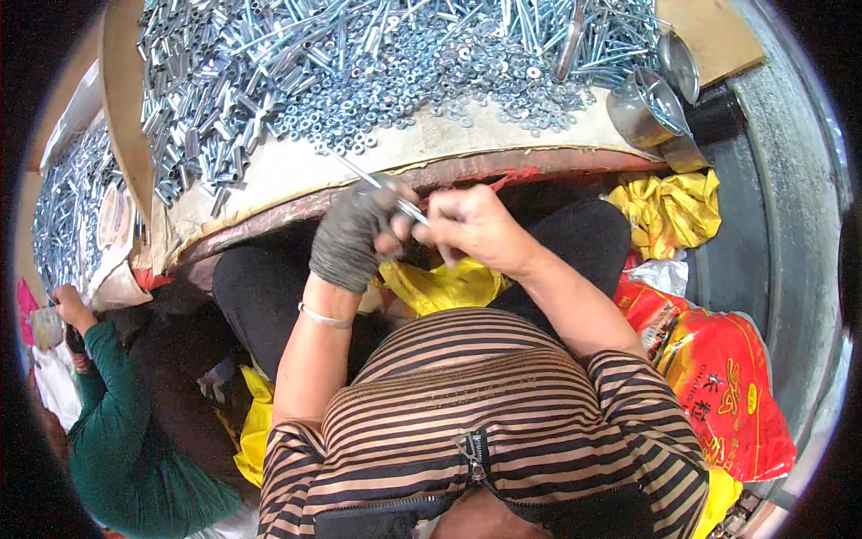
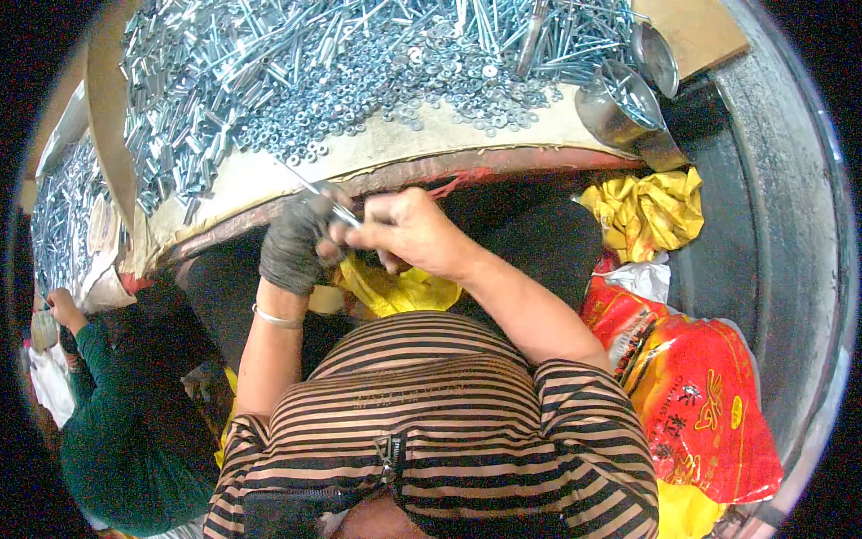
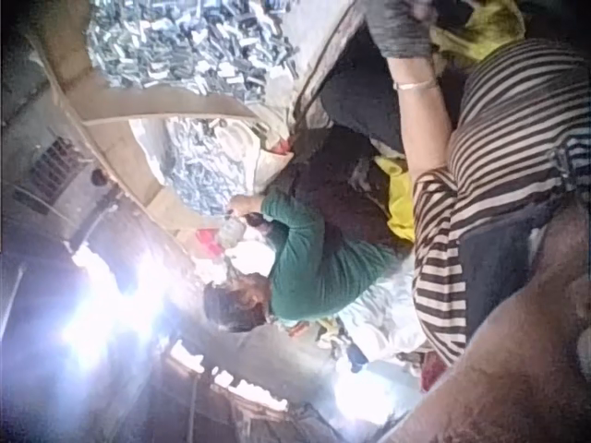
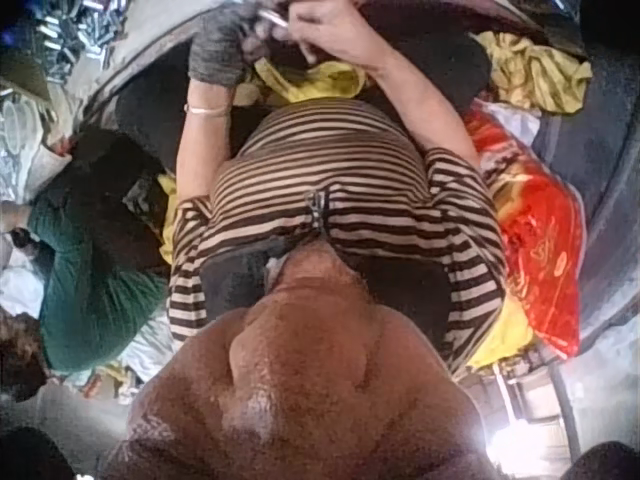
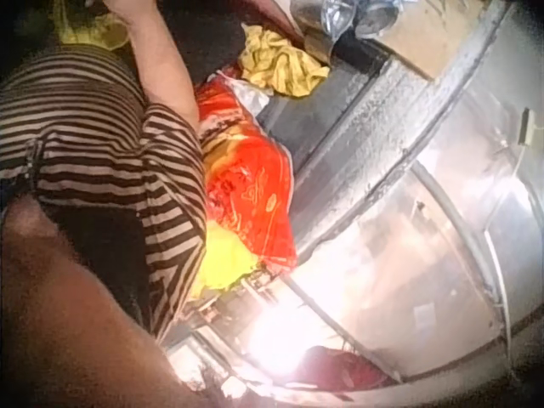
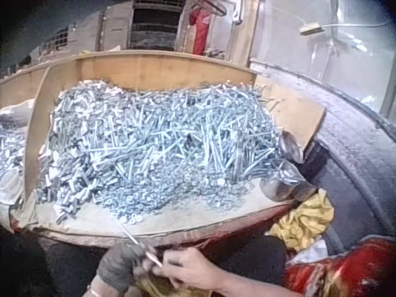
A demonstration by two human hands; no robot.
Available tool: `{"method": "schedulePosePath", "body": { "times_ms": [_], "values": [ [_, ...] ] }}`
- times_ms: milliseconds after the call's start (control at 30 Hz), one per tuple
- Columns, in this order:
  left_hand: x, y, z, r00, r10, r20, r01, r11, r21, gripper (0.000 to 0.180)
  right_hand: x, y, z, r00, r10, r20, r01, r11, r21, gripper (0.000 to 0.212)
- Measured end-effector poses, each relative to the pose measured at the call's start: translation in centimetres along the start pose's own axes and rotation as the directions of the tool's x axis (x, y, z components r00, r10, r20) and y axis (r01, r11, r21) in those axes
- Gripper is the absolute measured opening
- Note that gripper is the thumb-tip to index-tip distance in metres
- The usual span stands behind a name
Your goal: Manually assembling washers onto metal screws/bolts at a workstation.
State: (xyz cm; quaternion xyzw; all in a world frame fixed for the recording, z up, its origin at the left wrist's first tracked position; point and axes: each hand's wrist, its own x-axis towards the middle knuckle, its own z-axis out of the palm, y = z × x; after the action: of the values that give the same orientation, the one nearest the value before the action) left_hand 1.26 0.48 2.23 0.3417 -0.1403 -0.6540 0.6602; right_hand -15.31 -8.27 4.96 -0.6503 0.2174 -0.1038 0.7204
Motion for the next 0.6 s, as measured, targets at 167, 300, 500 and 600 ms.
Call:
{"method": "schedulePosePath", "body": {
  "times_ms": [167, 300, 500, 600],
  "values": [
    [0.8, -0.8, -1.2, 0.996, 0.01, 0.084, -0.026, 0.981, 0.191, 0.03, 1.9, -1.2, -0.2, 1.0, 0.022, -0.011, -0.024, 0.981, -0.193, 0.021],
    [0.1, -0.7, 0.9, 1.0, 0.007, -0.001, -0.007, 0.933, 0.359, 0.031, 3.9, -0.4, -6.0, 0.85, -0.403, -0.34, 0.07, 0.725, -0.686, 0.025],
    [0.5, -1.2, 1.6, 1.0, 0.023, 0.016, -0.028, 0.911, 0.412, 0.026, 5.5, 1.0, -11.3, 0.77, -0.445, -0.457, -0.318, 0.353, -0.88, 0.024],
    [0.4, -0.8, 1.3, 0.999, 0.025, -0.021, -0.014, 0.905, 0.425, 0.025, 6.0, 0.7, -11.2, 0.724, -0.448, -0.524, -0.295, 0.487, -0.822, 0.022]
  ]
}}
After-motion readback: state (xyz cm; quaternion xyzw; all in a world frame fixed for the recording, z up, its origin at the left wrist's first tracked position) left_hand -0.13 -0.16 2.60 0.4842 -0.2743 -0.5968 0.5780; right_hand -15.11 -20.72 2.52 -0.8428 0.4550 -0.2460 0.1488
